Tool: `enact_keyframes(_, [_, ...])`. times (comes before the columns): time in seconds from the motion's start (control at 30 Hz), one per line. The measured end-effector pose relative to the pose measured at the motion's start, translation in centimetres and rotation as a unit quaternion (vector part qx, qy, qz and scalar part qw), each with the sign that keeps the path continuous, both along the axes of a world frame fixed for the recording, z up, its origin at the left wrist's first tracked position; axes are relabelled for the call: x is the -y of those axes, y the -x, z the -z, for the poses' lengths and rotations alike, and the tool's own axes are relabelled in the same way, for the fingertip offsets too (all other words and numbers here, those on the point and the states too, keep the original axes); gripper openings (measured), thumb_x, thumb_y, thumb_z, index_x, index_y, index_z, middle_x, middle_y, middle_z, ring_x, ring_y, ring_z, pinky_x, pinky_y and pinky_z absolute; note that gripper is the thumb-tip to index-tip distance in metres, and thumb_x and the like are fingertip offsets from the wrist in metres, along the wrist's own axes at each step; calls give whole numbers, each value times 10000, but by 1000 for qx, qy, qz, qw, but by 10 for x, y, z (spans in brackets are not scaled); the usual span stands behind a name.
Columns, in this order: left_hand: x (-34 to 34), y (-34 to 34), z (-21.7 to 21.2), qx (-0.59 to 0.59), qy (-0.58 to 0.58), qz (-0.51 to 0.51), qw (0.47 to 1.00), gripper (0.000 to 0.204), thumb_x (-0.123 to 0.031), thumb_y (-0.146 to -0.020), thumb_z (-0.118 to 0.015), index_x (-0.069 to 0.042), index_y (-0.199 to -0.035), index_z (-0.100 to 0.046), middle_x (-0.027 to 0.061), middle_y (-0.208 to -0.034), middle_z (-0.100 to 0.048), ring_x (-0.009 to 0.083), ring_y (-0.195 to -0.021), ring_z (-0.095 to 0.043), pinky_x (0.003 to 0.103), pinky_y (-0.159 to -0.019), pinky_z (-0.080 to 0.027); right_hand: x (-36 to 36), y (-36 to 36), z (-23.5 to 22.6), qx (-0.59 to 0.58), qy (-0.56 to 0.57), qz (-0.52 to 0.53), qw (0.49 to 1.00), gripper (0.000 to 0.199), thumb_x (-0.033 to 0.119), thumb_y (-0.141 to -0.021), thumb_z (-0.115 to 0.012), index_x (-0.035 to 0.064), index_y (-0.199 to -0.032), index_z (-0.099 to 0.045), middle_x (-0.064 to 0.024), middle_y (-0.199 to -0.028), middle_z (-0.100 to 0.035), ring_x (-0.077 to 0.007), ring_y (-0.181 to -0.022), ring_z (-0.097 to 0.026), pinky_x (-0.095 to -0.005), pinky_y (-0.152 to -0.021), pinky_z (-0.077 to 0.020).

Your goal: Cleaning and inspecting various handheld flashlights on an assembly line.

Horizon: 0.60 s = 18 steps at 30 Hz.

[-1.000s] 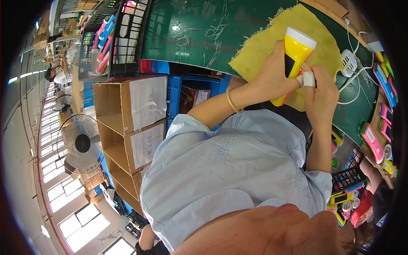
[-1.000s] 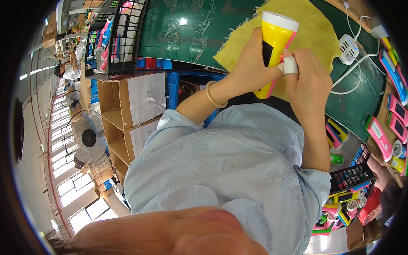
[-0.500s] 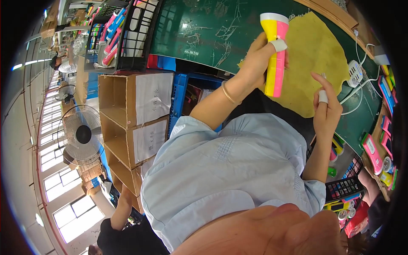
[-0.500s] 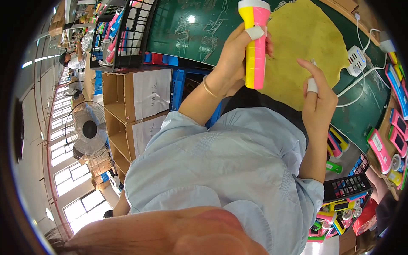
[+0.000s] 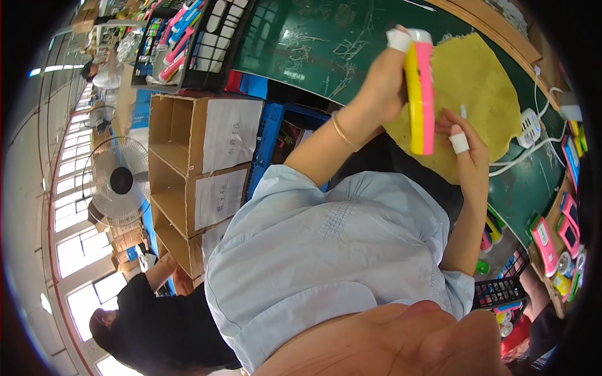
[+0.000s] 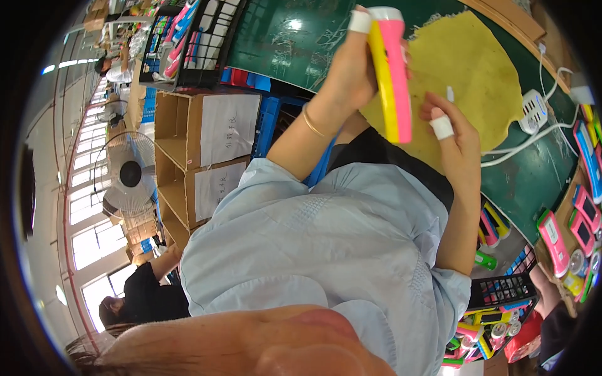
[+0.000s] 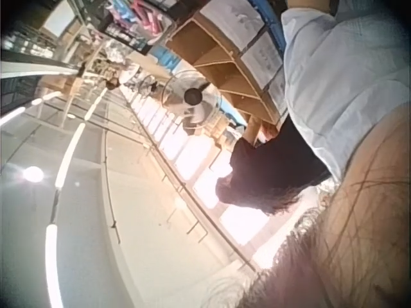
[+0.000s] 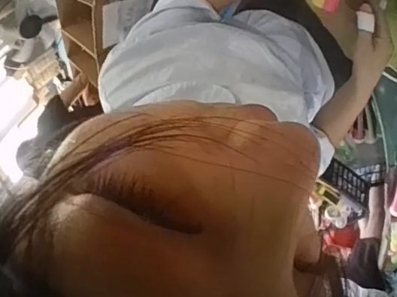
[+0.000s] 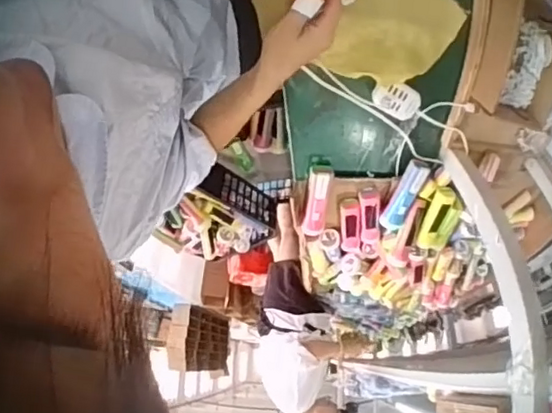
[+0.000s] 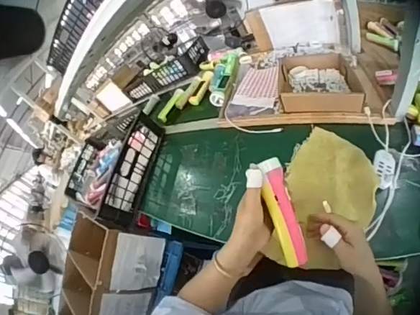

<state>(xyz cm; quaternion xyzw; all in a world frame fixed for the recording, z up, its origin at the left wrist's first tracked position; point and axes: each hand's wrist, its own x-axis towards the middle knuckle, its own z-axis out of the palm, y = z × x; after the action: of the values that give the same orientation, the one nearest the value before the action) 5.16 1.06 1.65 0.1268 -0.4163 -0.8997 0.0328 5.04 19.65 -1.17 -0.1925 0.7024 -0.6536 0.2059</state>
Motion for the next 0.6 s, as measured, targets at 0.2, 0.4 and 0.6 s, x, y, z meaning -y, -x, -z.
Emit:
enact_keyframes(0.2, [178, -9, -57, -206, 274, -428, 836, 291, -286, -871, -538, -55, -1045, -496, 45, -897, -542, 149, -786, -518, 293, -695, -442, -14, 2, 5, 58, 37, 12, 998, 293, 210, -909, -462, 8, -1098, -561, -78, -901, -587, -110, -785, -557, -222, -640, -434])
enact_keyframes(0.4, [343, -41, -85, 201, 864, -461, 20, 579, -503, -744, -567, 1, -1014, -473, 180, -815, -576, 308, -776, -577, 450, -719, -464, -15, -1, 6, 55, 41, 18, 998, 241, 140, -901, -468, 4, -1073, -569, -68, -853, -586, -89, -707, -534, -203, -593, -421])
enact_keyframes(0.6, [331, -22, -43, 315, 777, -455, 299, 724, -443, -698, -592, 105, -1120, -379, 304, -1115, -436, 445, -1066, -407, 478, -895, -363, -13, -3, 8, 38, 18, 29, 999, 224, 105, -896, -464, 9, -1067, -573, -60, -851, -579, -82, -687, -530, -194, -579, -421])
